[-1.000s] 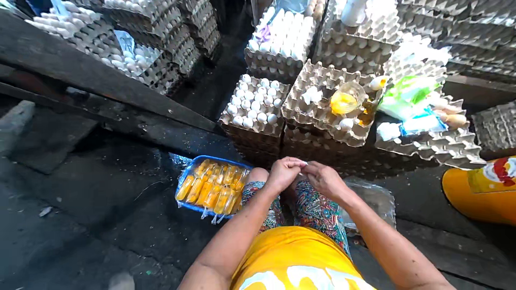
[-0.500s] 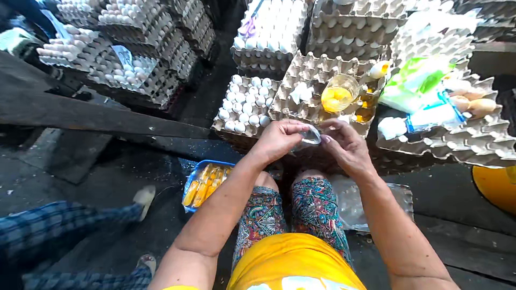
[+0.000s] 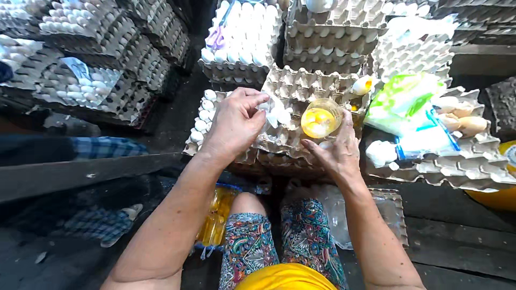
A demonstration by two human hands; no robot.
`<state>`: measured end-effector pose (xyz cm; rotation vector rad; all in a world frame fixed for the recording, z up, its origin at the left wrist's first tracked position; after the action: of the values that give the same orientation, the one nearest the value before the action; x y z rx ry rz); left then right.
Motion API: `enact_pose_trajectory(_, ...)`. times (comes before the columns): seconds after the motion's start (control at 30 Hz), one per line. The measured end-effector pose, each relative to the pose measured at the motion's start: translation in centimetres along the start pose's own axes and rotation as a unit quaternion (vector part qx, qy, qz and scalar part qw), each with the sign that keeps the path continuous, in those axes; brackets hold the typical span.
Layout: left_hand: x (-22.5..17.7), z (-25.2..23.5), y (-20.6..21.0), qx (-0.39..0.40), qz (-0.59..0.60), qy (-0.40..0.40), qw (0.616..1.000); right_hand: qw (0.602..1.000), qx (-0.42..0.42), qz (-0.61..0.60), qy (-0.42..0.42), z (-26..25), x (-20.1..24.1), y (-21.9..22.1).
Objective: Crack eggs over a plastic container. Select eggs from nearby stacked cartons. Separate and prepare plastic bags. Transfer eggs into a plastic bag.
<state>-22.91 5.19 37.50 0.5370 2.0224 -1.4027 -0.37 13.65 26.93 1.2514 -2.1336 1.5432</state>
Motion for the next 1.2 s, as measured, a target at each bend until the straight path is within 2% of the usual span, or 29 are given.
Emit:
enact_pose_trajectory(0.27,0.9,-3.3,3.3,0.079,-0.04,-0.01,0.996,1.0,0.004,0.003,0.025,-1.3,-0.2,1.0)
enact_pose_trajectory(0.5,1.3,-5.4,4.9,0.17,-0.082,-0.018,0.982,0.995,0.047,-0.084,0.026,-2.5,-0.5,1.6)
enact_pose_trajectory(0.7,1.6,-6.7,5.7,0.214,-0.088,-0.031,0.972,0.988,0.076,-0.134,-0.013,-4.1,-0.1,0.6)
enact_pose_trajectory(1.0,0.7,-7.8,6.0,0.269,-0.129,-0.003,0.954,0.984,0.16,-0.062,-0.055,-5.6,0.8,-2.1)
enact_pose_trajectory(1.2,0.2,-7.6,5.9,0.294,-0.112,0.0,0.949,0.978,0.192,-0.001,-0.086,-5.9,1.6,-2.2)
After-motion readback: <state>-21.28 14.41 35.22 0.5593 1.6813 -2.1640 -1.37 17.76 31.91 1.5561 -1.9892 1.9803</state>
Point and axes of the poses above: each hand's wrist, its own z-axis away from the middle knuckle, its own y-axis out of the palm, x = y × z, the point moved 6 cm from there along -z, towards the middle knuckle, and after that the axes turned 1 degree about z, right-handed, at the moved point
